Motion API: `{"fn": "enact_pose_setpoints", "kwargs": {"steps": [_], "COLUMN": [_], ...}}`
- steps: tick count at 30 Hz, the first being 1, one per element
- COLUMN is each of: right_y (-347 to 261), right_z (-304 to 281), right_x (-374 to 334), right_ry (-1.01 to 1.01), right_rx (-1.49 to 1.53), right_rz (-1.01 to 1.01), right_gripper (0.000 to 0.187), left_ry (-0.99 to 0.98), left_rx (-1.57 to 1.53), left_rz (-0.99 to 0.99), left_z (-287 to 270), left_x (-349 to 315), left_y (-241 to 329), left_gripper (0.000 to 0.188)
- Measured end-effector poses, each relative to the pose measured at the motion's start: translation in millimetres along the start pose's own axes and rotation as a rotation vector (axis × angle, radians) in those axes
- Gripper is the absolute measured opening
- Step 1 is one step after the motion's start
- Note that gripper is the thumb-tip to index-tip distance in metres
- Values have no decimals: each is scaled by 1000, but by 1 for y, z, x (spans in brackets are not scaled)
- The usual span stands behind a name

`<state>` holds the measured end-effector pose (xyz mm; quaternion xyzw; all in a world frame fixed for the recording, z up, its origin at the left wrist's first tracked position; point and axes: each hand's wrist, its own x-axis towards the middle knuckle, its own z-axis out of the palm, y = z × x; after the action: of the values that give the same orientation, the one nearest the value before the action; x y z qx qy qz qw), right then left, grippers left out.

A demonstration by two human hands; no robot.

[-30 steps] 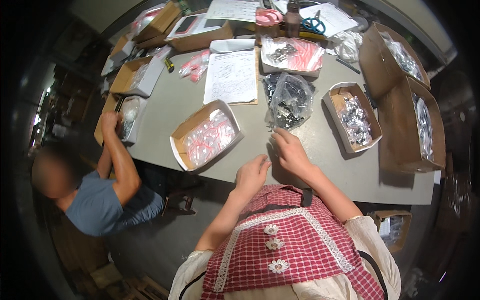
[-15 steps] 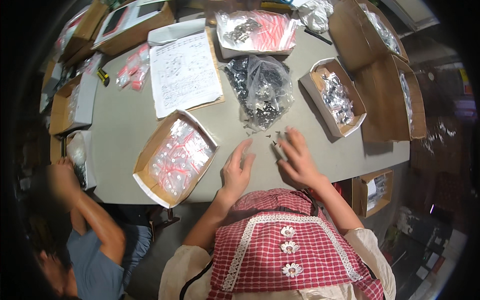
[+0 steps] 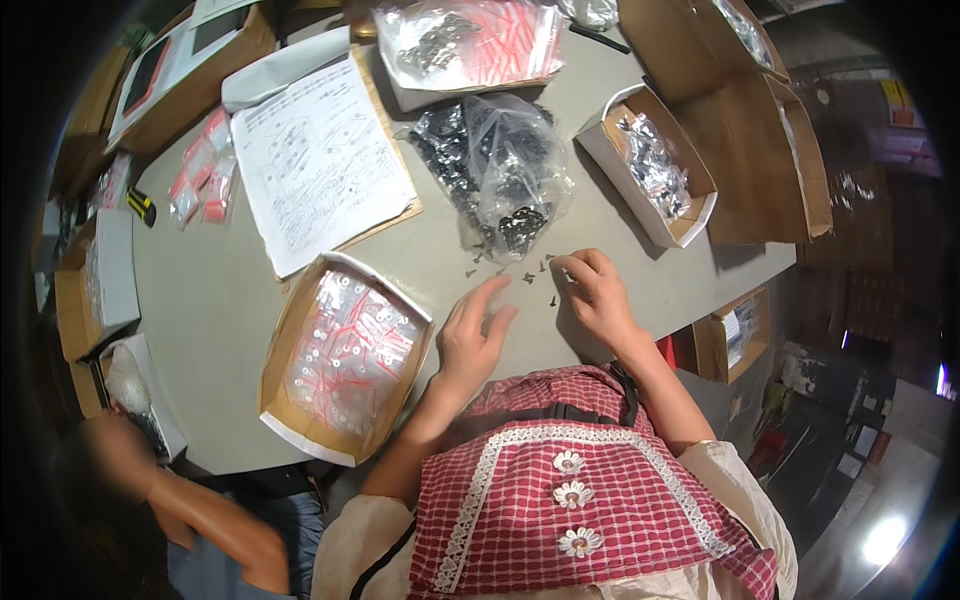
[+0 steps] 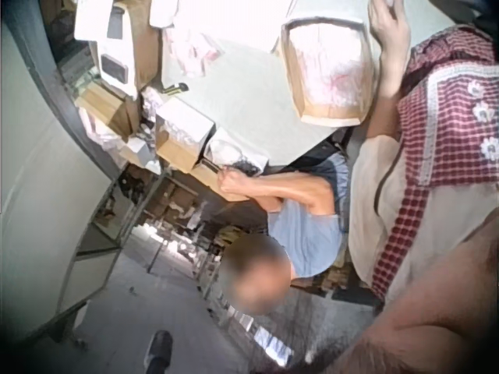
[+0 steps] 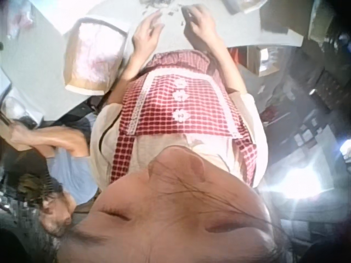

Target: The person picks up small metal components from various boxes on a table, including black plastic-like parts and metallic fasteners, and places them into different containers.

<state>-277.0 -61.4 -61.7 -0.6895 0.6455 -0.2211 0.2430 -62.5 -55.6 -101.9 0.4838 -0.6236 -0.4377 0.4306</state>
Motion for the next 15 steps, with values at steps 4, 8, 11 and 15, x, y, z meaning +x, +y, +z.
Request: {"fn": "enact_pose_setpoints", "kwargs": {"steps": [4, 8, 11, 15], "right_y": [-4, -6, -6, 4], "right_z": [-1, 0, 4, 8], "right_x": [1, -6, -7, -7], "right_ry": [-68, -107, -100, -152], "right_rx": [6, 34, 77, -43], "right_rz": [-87, -118, -131, -327], "right_gripper": [24, 21, 19, 26], "left_ry": [16, 41, 58, 88], "left_rx": [0, -4, -19, -13], "left_rz": [7, 19, 4, 3], "left_z": [1, 1, 2, 6], "left_x": [-2, -3, -4, -6], "left_y": [-1, -3, -2, -3], "left_gripper": [32, 30, 29, 29]}}
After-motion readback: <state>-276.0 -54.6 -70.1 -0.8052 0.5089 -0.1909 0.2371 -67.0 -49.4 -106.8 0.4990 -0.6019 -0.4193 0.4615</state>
